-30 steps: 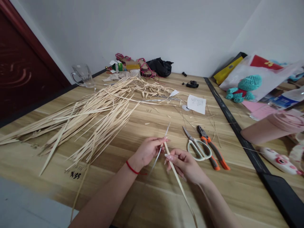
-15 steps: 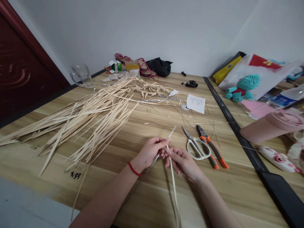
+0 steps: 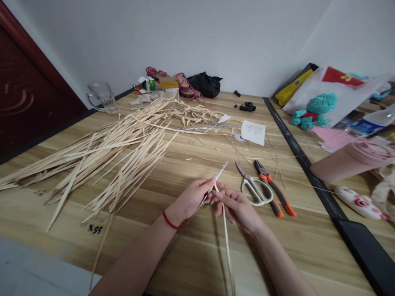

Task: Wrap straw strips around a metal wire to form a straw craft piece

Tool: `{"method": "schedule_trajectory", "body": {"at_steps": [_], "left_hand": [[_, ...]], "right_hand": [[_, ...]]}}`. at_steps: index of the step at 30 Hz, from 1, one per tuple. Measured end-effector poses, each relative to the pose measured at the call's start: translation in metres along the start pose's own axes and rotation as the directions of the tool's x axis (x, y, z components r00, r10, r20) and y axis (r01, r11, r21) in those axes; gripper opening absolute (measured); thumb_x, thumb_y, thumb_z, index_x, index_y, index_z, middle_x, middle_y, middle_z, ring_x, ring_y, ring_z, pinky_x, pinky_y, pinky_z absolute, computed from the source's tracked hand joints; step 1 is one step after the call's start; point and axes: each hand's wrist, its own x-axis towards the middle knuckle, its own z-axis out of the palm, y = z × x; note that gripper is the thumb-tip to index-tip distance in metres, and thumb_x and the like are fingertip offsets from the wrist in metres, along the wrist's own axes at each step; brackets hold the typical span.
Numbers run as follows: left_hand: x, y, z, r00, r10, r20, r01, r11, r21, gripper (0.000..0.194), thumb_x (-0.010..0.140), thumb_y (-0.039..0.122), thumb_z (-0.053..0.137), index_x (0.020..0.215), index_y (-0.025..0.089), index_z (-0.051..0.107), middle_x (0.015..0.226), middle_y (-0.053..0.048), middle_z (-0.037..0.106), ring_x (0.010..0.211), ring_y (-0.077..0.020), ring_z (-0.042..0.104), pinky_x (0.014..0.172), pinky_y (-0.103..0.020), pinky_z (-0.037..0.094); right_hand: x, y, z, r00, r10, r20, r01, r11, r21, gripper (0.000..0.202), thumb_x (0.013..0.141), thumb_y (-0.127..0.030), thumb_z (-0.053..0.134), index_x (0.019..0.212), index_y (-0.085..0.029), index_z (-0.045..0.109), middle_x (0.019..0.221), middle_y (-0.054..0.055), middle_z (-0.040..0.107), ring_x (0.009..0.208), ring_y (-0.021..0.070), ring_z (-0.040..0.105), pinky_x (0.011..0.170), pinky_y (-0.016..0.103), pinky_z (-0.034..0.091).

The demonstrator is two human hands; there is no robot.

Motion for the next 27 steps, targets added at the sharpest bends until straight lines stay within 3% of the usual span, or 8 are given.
{"method": "schedule_trajectory", "body": {"at_steps": [5,9,12,16,19,22,27], "left_hand": [[-0.001,0.001,0.002,1.000,0.004,-0.016,-0.002,0.995,0.101,0.037,0.079,0.046,0.053,0.084,0.011,0.064,0.048,0.005,0.043,0.043,-0.0067,0.039,0.044,-0.021,0.027],[0.000,0.000,0.004,0.993,0.006,-0.120,0.011,0.989,0.145,0.035,0.079,0.045,0.053,0.084,0.012,0.062,0.047,0.005,0.043,0.040,-0.0062,0.036,0.040,-0.020,0.020],[0.001,-0.003,0.007,0.984,0.008,-0.177,0.009,0.996,0.093,0.032,0.078,0.043,0.054,0.084,0.012,0.060,0.044,0.008,0.037,0.038,-0.0061,0.034,0.040,-0.020,0.020],[0.004,-0.008,0.009,0.986,0.005,-0.167,-0.009,1.000,-0.024,0.032,0.075,0.045,0.057,0.069,0.014,0.057,0.042,0.008,0.034,0.038,-0.0058,0.033,0.040,-0.020,0.023],[0.006,-0.012,0.010,0.987,-0.001,-0.159,-0.014,0.996,-0.093,0.035,0.073,0.046,0.059,0.059,0.014,0.051,0.041,0.008,0.033,0.037,-0.0046,0.031,0.040,-0.020,0.024],[0.006,-0.013,0.009,0.989,-0.028,-0.148,0.006,0.990,-0.143,0.033,0.073,0.044,0.061,0.062,0.013,0.054,0.041,0.008,0.033,0.036,-0.0033,0.027,0.039,-0.019,0.023],[0.003,-0.008,0.009,0.988,-0.070,-0.140,0.043,0.982,-0.185,0.030,0.073,0.040,0.063,0.077,0.011,0.061,0.042,0.009,0.034,0.036,-0.0032,0.028,0.040,-0.019,0.022]], "right_hand": [[0.001,0.003,-0.001,1.000,0.002,0.018,-0.003,1.000,0.012,0.026,0.082,-0.038,0.059,0.077,-0.012,0.062,0.058,0.004,0.067,0.026,0.0020,0.037,0.026,0.015,0.020],[0.002,0.004,0.001,0.999,0.025,0.024,-0.027,0.998,0.061,0.028,0.081,-0.040,0.059,0.075,-0.012,0.061,0.054,0.004,0.066,0.025,0.0030,0.037,0.025,0.015,0.019],[0.003,0.004,0.006,1.000,0.027,0.009,-0.028,0.991,0.131,0.030,0.081,-0.042,0.058,0.071,-0.013,0.059,0.051,0.002,0.064,0.023,0.0023,0.032,0.025,0.015,0.014],[0.005,0.007,0.012,0.999,-0.005,-0.035,0.012,0.982,0.186,0.030,0.080,-0.041,0.059,0.070,-0.014,0.058,0.045,0.000,0.061,0.021,0.0008,0.023,0.025,0.016,0.006],[0.006,0.014,0.016,0.992,-0.055,-0.116,0.077,0.977,0.198,0.029,0.078,-0.041,0.062,0.067,-0.014,0.057,0.039,-0.001,0.057,0.022,0.0024,0.028,0.025,0.016,0.009],[0.004,0.021,0.020,0.982,-0.100,-0.161,0.129,0.975,0.182,0.030,0.078,-0.042,0.061,0.068,-0.015,0.057,0.037,-0.003,0.055,0.023,0.0035,0.031,0.025,0.016,0.013],[-0.002,0.014,0.028,0.984,-0.084,-0.155,0.109,0.982,0.156,0.032,0.078,-0.046,0.061,0.071,-0.015,0.056,0.041,-0.002,0.058,0.019,0.0024,0.026,0.023,0.015,0.009]]}}
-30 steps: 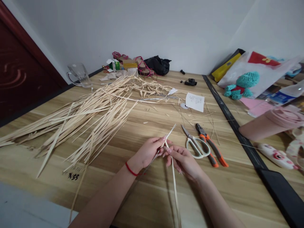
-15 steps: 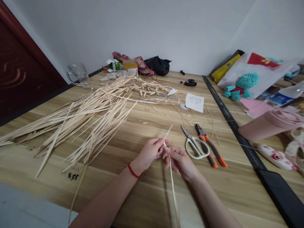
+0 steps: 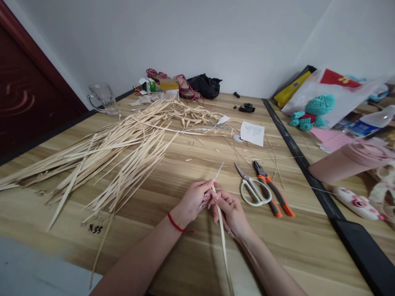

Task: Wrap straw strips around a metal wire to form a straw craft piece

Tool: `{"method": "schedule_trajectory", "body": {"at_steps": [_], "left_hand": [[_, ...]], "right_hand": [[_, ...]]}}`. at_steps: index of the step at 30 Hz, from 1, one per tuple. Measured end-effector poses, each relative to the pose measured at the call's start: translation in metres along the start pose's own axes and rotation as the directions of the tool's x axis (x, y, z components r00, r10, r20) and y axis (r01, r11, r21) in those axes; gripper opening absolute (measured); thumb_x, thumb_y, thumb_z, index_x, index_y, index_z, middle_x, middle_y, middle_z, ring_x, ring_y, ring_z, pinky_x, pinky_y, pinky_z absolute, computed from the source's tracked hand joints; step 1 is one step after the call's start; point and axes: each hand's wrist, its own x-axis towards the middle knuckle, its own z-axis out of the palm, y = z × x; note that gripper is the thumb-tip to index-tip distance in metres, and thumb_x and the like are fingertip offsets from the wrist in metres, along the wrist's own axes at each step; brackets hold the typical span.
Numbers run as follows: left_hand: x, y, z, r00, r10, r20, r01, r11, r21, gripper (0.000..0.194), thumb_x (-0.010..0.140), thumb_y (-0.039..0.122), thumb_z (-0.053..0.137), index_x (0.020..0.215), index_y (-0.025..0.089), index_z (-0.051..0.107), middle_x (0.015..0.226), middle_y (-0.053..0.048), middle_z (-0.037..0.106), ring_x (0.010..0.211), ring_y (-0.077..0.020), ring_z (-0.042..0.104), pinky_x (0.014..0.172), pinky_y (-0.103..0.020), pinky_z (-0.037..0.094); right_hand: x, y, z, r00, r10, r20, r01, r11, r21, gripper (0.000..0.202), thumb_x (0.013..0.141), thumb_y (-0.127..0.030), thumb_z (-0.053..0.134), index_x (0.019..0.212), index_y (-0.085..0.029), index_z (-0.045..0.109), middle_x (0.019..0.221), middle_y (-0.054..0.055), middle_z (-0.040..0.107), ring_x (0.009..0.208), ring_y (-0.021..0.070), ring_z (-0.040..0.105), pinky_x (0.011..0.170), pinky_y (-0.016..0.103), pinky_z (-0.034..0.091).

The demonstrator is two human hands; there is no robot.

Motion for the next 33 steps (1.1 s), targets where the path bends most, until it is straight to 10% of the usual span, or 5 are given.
{"method": "schedule_trajectory", "body": {"at_steps": [33], "left_hand": [[0.004,0.005,-0.007,0.995,0.007,0.097,-0.005,1.000,-0.022,0.031,0.075,0.042,0.054,0.085,0.013,0.058,0.056,0.001,0.052,0.045,-0.0077,0.043,0.044,-0.020,0.027]], "right_hand": [[0.000,-0.008,-0.011,0.999,0.013,-0.038,-0.010,0.998,0.067,0.034,0.078,-0.047,0.060,0.071,-0.014,0.060,0.040,0.001,0.060,0.018,0.0020,0.026,0.023,0.014,0.010]]}}
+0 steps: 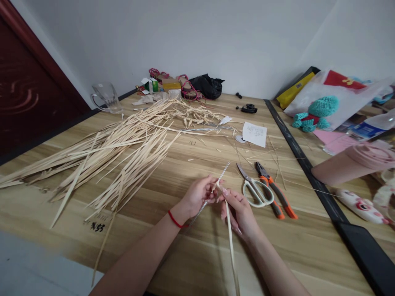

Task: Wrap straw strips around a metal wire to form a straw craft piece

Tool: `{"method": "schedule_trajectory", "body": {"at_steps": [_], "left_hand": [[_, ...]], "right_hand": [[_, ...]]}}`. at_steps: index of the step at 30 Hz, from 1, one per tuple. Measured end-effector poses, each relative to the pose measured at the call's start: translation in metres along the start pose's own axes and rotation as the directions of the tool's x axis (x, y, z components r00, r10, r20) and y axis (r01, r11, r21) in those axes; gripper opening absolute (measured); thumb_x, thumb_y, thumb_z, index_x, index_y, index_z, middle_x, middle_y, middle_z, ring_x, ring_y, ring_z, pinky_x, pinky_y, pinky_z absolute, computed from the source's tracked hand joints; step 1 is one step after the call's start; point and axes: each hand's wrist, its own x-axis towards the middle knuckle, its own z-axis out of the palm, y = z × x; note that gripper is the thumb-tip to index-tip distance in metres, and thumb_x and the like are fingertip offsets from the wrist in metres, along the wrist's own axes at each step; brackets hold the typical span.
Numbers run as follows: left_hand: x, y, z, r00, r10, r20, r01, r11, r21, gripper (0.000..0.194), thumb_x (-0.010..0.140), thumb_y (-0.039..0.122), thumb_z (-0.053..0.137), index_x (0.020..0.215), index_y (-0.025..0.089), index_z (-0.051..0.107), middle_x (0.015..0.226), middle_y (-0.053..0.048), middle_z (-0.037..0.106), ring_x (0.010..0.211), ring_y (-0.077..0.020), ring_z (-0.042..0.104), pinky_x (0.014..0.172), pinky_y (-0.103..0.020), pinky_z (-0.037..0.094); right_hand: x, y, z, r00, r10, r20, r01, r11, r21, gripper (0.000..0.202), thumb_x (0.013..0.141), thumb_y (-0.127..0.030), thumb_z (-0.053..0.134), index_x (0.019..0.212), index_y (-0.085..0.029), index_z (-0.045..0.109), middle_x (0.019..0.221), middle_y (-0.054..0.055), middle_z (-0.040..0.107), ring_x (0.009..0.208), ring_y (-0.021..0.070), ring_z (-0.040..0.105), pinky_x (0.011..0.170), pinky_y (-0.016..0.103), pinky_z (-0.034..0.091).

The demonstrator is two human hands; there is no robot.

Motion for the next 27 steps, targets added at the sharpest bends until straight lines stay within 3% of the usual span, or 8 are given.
{"method": "schedule_trajectory", "body": {"at_steps": [4,7,13,18,27], "left_hand": [[-0.002,0.000,0.001,0.996,0.091,-0.001,-0.091,0.995,0.042,0.041,0.074,0.034,0.046,0.111,0.017,0.050,0.062,0.001,0.057,0.043,-0.0079,0.039,0.042,-0.020,0.021],[-0.002,-0.003,0.002,0.989,0.148,0.019,-0.149,0.961,0.235,0.039,0.070,0.022,0.049,0.107,0.015,0.056,0.058,0.003,0.053,0.043,-0.0068,0.034,0.044,-0.020,0.022],[-0.004,-0.015,0.008,0.920,0.373,0.120,-0.360,0.682,0.636,0.021,0.076,0.016,0.050,0.091,0.015,0.066,0.083,-0.005,0.065,0.072,-0.0144,0.054,0.065,-0.023,0.039],[-0.007,-0.018,0.010,0.872,0.459,0.172,-0.414,0.500,0.761,0.024,0.085,0.024,0.046,0.095,0.019,0.068,0.092,-0.008,0.068,0.082,-0.0192,0.060,0.075,-0.027,0.042],[-0.008,-0.020,0.010,0.868,0.478,0.137,-0.392,0.488,0.780,0.028,0.086,0.034,0.050,0.100,0.019,0.069,0.096,-0.009,0.070,0.083,-0.0217,0.063,0.073,-0.029,0.044]], "right_hand": [[0.001,-0.004,-0.002,0.999,-0.030,-0.024,0.031,0.999,0.039,0.032,0.080,-0.045,0.059,0.074,-0.013,0.061,0.040,0.000,0.059,0.019,0.0013,0.026,0.024,0.014,0.009],[0.002,-0.007,-0.004,0.998,-0.033,-0.045,0.035,0.999,0.032,0.033,0.080,-0.047,0.058,0.076,-0.014,0.062,0.040,0.000,0.059,0.019,0.0020,0.026,0.023,0.014,0.012],[0.004,-0.011,-0.007,0.998,-0.034,-0.045,0.036,0.998,0.054,0.032,0.078,-0.045,0.060,0.074,-0.014,0.061,0.040,-0.001,0.058,0.019,0.0015,0.024,0.023,0.014,0.010],[0.005,-0.012,-0.010,0.999,-0.032,-0.034,0.034,0.996,0.076,0.030,0.080,-0.043,0.059,0.074,-0.014,0.062,0.041,-0.002,0.057,0.019,0.0014,0.025,0.022,0.014,0.011],[0.004,-0.018,-0.012,0.989,-0.055,-0.138,0.059,0.998,0.023,0.029,0.078,-0.043,0.061,0.082,-0.015,0.064,0.037,-0.005,0.051,0.022,0.0040,0.029,0.023,0.016,0.019]]}}
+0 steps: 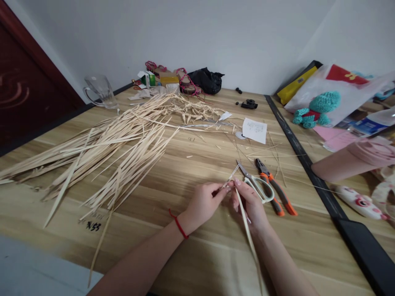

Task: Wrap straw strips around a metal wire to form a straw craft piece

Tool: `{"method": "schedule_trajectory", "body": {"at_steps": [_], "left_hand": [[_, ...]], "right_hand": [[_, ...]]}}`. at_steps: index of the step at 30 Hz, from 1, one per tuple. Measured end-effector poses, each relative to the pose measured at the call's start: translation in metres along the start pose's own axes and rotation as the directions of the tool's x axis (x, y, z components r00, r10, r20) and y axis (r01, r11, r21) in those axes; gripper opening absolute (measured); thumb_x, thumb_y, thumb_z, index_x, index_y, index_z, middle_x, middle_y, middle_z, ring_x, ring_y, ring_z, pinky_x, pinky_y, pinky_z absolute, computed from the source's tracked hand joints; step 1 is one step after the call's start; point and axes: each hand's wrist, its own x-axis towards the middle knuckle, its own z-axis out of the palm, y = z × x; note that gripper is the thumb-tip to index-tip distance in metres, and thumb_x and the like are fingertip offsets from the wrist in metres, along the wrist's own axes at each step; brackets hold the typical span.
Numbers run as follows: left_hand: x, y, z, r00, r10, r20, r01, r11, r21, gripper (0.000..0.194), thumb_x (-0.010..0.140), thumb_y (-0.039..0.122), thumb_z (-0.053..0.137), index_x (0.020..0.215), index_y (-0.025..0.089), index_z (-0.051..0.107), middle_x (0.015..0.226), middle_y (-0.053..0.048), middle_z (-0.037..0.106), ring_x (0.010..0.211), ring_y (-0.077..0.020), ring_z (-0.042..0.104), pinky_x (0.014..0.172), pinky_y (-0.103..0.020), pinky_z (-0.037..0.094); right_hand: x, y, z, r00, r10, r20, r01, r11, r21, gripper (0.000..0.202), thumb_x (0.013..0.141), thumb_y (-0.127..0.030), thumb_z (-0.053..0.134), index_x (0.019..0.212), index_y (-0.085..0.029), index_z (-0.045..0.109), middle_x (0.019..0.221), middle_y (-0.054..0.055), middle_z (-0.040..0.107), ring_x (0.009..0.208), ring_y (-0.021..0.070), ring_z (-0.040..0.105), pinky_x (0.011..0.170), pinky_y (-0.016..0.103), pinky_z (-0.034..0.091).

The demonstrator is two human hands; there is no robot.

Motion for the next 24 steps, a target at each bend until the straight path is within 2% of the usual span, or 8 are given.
{"method": "schedule_trajectory", "body": {"at_steps": [5,10,14,18,24], "left_hand": [[0.000,0.000,0.000,0.997,0.066,-0.039,-0.064,0.997,0.042,0.026,0.085,0.031,0.052,0.103,0.019,0.067,0.100,-0.009,0.069,0.088,-0.0212,0.064,0.077,-0.029,0.046],[-0.001,-0.002,0.005,0.988,0.144,-0.060,-0.131,0.973,0.188,0.022,0.084,0.021,0.052,0.100,0.018,0.068,0.095,-0.008,0.070,0.083,-0.0188,0.065,0.075,-0.027,0.047],[-0.003,-0.001,0.009,0.990,0.142,-0.004,-0.136,0.958,0.252,0.018,0.083,0.016,0.051,0.090,0.017,0.068,0.088,-0.007,0.071,0.076,-0.0169,0.064,0.070,-0.025,0.046],[-0.004,0.002,0.009,0.992,0.126,-0.002,-0.121,0.955,0.270,0.017,0.083,0.016,0.050,0.078,0.016,0.066,0.077,-0.006,0.068,0.069,-0.0153,0.061,0.065,-0.023,0.042],[-0.006,0.009,0.008,0.995,0.102,-0.012,-0.098,0.974,0.204,0.021,0.084,0.020,0.049,0.069,0.015,0.063,0.068,-0.003,0.063,0.063,-0.0122,0.054,0.061,-0.022,0.036]], "right_hand": [[0.002,0.000,-0.002,1.000,-0.012,-0.012,0.012,0.999,-0.030,0.030,0.077,-0.043,0.063,0.082,-0.014,0.065,0.036,-0.004,0.050,0.024,0.0058,0.034,0.024,0.017,0.022],[0.004,-0.003,-0.002,0.999,-0.025,-0.023,0.024,0.999,-0.041,0.031,0.074,-0.044,0.065,0.079,-0.013,0.066,0.035,-0.005,0.049,0.023,0.0058,0.035,0.023,0.015,0.023],[0.004,-0.005,-0.004,1.000,-0.016,-0.025,0.015,0.998,-0.059,0.030,0.075,-0.043,0.065,0.077,-0.014,0.067,0.035,-0.004,0.051,0.022,0.0044,0.033,0.023,0.014,0.022],[0.004,-0.006,-0.006,1.000,-0.030,0.002,0.030,0.996,-0.079,0.030,0.076,-0.043,0.064,0.084,-0.014,0.069,0.037,-0.004,0.052,0.020,0.0038,0.031,0.021,0.014,0.020],[0.005,-0.004,-0.005,1.000,-0.003,-0.006,0.003,0.999,-0.044,0.029,0.077,-0.039,0.064,0.092,-0.014,0.068,0.043,-0.003,0.057,0.023,0.0034,0.033,0.022,0.015,0.020]]}}
